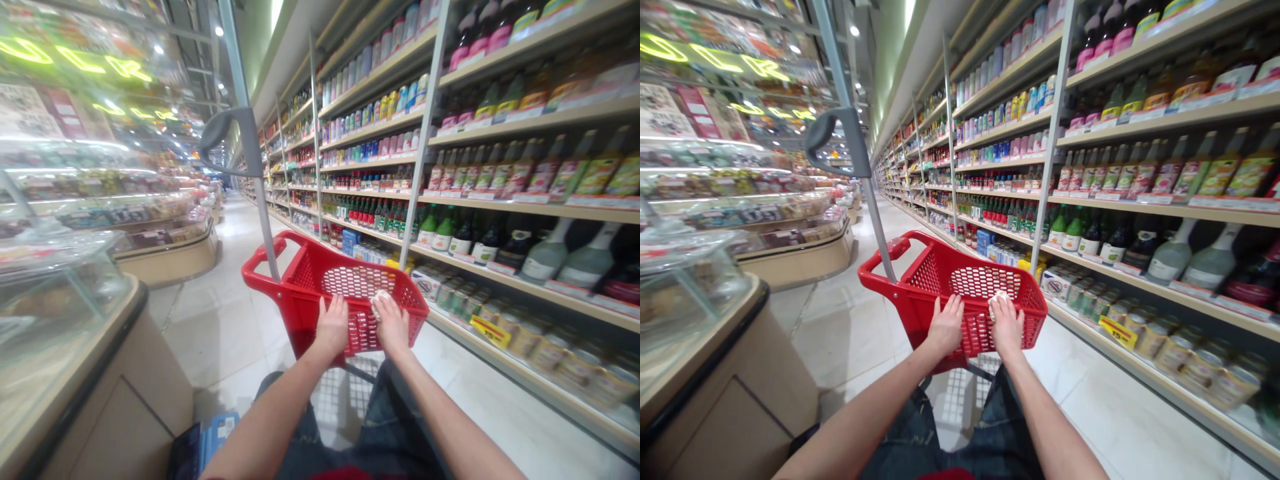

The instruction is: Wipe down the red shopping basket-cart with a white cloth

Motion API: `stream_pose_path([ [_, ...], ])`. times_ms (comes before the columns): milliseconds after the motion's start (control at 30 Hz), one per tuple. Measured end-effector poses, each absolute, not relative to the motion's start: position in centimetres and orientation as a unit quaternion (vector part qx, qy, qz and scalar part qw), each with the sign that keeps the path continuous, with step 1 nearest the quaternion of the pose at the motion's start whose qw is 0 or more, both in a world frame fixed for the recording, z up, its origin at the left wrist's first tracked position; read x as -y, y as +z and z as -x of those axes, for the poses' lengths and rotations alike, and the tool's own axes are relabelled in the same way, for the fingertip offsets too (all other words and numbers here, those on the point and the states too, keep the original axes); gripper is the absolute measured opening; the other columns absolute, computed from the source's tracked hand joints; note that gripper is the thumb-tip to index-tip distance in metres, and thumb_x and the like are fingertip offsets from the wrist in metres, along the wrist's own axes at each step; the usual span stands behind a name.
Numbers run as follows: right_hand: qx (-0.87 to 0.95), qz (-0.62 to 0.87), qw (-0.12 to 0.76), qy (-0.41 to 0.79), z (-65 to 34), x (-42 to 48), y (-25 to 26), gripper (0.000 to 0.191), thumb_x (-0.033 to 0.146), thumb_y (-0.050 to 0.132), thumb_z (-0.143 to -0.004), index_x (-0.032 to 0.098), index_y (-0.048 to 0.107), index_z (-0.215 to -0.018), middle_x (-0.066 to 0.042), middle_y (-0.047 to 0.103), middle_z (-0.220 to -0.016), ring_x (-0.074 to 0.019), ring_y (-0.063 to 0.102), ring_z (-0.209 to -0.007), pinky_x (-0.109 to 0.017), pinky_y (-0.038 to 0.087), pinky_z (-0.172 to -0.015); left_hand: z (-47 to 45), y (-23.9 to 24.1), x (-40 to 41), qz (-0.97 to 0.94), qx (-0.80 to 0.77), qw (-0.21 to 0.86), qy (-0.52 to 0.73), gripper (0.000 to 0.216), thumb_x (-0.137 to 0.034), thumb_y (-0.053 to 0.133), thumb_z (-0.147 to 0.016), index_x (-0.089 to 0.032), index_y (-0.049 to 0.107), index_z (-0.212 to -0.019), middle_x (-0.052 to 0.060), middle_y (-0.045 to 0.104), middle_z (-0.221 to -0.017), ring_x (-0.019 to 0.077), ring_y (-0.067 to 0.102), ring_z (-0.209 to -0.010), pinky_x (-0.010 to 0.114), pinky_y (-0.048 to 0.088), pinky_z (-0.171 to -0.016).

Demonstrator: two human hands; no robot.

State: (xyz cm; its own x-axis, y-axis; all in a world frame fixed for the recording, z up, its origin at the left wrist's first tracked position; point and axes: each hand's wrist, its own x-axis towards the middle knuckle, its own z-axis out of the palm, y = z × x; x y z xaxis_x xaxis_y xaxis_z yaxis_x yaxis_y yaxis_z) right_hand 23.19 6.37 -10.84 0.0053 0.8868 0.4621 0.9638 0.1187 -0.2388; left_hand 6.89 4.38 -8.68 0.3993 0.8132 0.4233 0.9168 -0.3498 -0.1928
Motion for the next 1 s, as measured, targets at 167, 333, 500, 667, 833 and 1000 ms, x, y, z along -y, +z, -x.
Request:
stream_pose_path([
  [167, 0.715, 0.646, 0.257, -0.075, -22.4, -6.1, -10.5, 0.055, 0.002, 0.033, -0.077, 0.023, 0.050, -0.124, -0.003, 0.040, -0.139, -0.0198, 0.029, -0.130, -0.045, 0.024, -0.101, -6.8, -8.0, -4.1, 0.809, 0.546, 0.184, -0.115, 0.050, -0.019, 0.032, -0.083, -0.006, 0.039, -0.131, 0.016, 0.037, -0.140, 0.0266, 0.027, -0.133, 0.055, 0.018, -0.108],
  [333, 0.735, 0.621, 0.260, -0.078, -21.3, -6.4, -10.7, 0.059, -0.001, 0.031, -0.075, 0.024, 0.049, -0.126, -0.003, 0.038, -0.140, -0.0193, 0.030, -0.130, -0.046, 0.025, -0.101, -3.1, -4.5, -4.0, 0.737, 0.642, 0.179, -0.114, 0.055, -0.020, 0.039, -0.077, -0.004, 0.041, -0.129, 0.018, 0.038, -0.139, 0.0289, 0.027, -0.132, 0.058, 0.011, -0.108],
  [500, 0.718, 0.642, 0.252, -0.094, -23.9, -7.5, -11.8, 0.061, 0.000, 0.030, -0.076, 0.027, 0.046, -0.128, -0.002, 0.037, -0.141, -0.0202, 0.028, -0.131, -0.049, 0.026, -0.101, -1.1, -2.9, -3.6, 0.741, 0.638, 0.181, -0.100, 0.054, -0.019, 0.039, -0.075, -0.004, 0.044, -0.127, 0.018, 0.045, -0.134, 0.0289, 0.032, -0.130, 0.056, 0.009, -0.109],
  [667, 0.707, 0.663, 0.230, -0.088, -25.4, -8.6, -11.7, 0.056, 0.003, 0.028, -0.081, 0.026, 0.044, -0.130, -0.002, 0.037, -0.141, -0.0218, 0.027, -0.131, -0.049, 0.026, -0.101, -2.6, -3.9, -2.7, 0.760, 0.621, 0.171, -0.086, 0.059, -0.021, 0.038, -0.077, 0.000, 0.037, -0.131, 0.019, 0.033, -0.141, 0.0289, 0.023, -0.134, 0.054, 0.006, -0.109],
  [833, 0.687, 0.680, 0.249, -0.052, -24.4, -9.3, -10.2, 0.049, 0.008, 0.029, -0.083, 0.026, 0.050, -0.123, -0.003, 0.038, -0.140, -0.0223, 0.030, -0.129, -0.051, 0.026, -0.098, -3.8, -4.3, -2.4, 0.791, 0.588, 0.150, -0.079, 0.060, -0.025, 0.038, -0.078, -0.003, 0.033, -0.134, 0.015, 0.027, -0.145, 0.0253, 0.016, -0.136, 0.052, 0.009, -0.110],
  [1000, 0.754, 0.577, 0.312, -0.034, -18.4, -8.6, -8.1, 0.047, 0.007, 0.033, -0.081, 0.026, 0.053, -0.120, -0.003, 0.046, -0.135, -0.0171, 0.037, -0.124, -0.040, 0.031, -0.096, -1.6, -2.4, -1.8, 0.750, 0.606, 0.179, -0.198, 0.057, -0.026, 0.041, -0.078, -0.010, 0.035, -0.133, 0.012, 0.039, -0.139, 0.0246, 0.031, -0.130, 0.054, 0.010, -0.110],
])
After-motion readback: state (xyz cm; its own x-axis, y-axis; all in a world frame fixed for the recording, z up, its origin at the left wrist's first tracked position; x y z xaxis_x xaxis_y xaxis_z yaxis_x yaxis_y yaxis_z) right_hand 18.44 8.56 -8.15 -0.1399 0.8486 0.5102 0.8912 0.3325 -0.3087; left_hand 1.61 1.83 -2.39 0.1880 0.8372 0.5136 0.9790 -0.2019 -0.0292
